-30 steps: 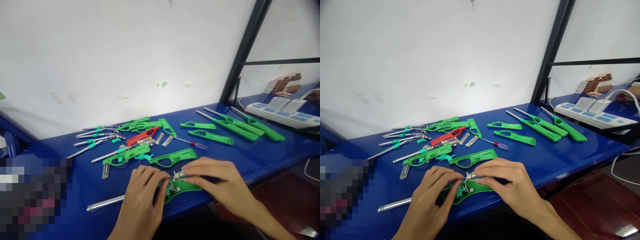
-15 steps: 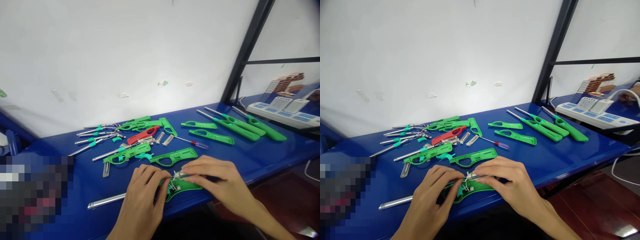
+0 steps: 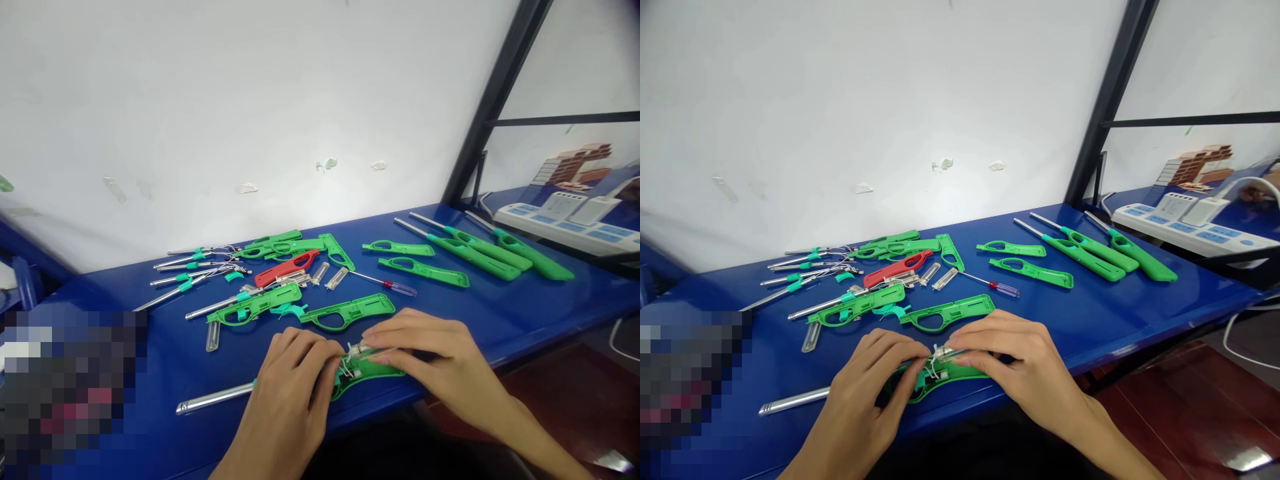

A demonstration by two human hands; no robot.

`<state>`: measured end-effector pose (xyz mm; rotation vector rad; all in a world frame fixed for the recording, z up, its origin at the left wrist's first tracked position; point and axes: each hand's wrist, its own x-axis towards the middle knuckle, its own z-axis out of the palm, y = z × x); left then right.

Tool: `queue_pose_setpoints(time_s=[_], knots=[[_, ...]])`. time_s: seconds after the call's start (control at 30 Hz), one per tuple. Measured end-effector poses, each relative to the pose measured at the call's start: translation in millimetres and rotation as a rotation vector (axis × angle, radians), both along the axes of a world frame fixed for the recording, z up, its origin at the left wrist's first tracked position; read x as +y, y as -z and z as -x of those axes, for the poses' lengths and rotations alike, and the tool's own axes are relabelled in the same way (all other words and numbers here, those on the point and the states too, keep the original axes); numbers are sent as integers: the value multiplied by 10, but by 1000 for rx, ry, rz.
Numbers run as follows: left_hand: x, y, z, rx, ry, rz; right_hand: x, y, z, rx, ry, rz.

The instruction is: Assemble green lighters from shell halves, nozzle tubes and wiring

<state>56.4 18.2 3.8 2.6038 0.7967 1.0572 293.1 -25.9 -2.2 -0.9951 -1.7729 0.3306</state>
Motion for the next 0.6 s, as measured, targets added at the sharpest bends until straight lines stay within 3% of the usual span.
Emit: queue_pose_setpoints(time_s=[0.6], knots=[[-2, 9, 2, 0, 45, 7, 6, 11, -5, -9, -5, -55]])
